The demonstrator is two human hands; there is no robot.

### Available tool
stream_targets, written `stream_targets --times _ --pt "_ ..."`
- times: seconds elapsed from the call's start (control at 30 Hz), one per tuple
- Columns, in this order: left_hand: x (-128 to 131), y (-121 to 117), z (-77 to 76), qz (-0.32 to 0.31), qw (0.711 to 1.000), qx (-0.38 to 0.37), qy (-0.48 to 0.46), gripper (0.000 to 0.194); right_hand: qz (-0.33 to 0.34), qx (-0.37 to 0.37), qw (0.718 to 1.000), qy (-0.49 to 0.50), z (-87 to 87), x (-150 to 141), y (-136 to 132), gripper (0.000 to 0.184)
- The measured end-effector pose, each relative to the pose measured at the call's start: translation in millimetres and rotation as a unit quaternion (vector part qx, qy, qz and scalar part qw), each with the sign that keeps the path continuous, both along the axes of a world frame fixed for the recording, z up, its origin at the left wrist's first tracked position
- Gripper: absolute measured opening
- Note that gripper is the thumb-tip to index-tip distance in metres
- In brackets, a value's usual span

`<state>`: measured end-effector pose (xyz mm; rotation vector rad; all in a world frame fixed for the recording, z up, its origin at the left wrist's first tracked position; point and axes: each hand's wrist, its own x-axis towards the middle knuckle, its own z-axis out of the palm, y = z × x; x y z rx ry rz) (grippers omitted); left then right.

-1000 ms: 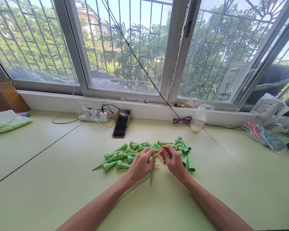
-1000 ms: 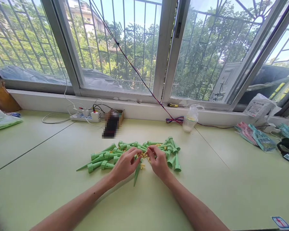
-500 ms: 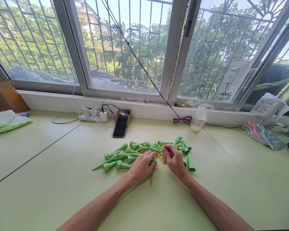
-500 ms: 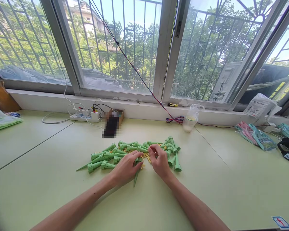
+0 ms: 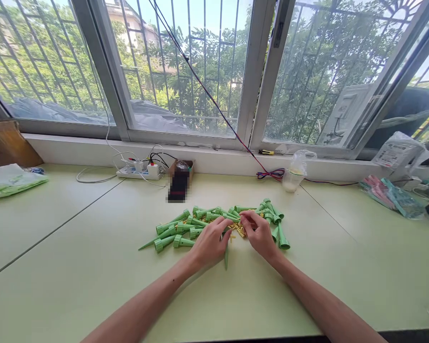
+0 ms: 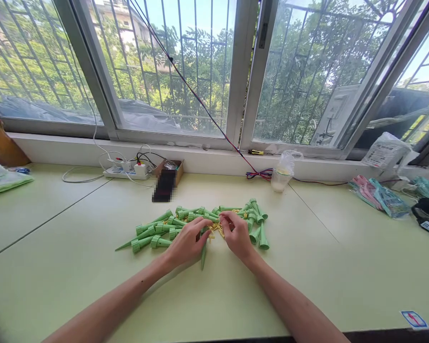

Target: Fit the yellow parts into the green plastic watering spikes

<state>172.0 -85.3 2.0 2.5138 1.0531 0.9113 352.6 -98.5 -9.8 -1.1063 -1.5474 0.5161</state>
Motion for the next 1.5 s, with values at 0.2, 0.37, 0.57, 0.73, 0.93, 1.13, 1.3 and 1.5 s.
stream_targets --times 0.2,0.37,0.57,0.73,0.93,1.13,1.3,1.5 --pt "-2 3 -0.9 -0.003 1.000 0.020 -0.014 0.018 0.013 0.010 1.000 -0.003 1.6 0 -1 0.019" --pt "-3 5 4.0 0.004 0.999 0.032 -0.040 0.018 0.028 0.011 1.000 -0.006 2.6 -2 -1 0.019" --pt "-4 8 6.8 0.011 0.996 0.047 -0.070 0.016 0.042 0.012 0.999 -0.010 3.0 -4 0 0.019" --pt "-5 13 4.4 0.017 0.995 0.054 -0.077 0.015 0.054 0.013 0.998 -0.016 1.4 -4 3 0.020" --pt "-7 17 3.7 0.029 0.995 0.063 -0.077 0.015 0.070 0.006 0.998 -0.001 -4.3 -4 7 0.021" --pt "-7 17 3.4 0.034 0.994 0.066 -0.078 0.014 0.094 -0.009 0.995 0.016 -3.4 -5 5 0.022" --pt "-6 16 4.5 0.039 0.994 0.067 -0.074 0.013 0.101 -0.020 0.995 0.012 -1.1 -5 3 0.025" --pt "-7 16 5.9 0.045 0.992 0.076 -0.088 0.013 0.093 -0.019 0.995 0.013 -1.3 -4 3 0.025"
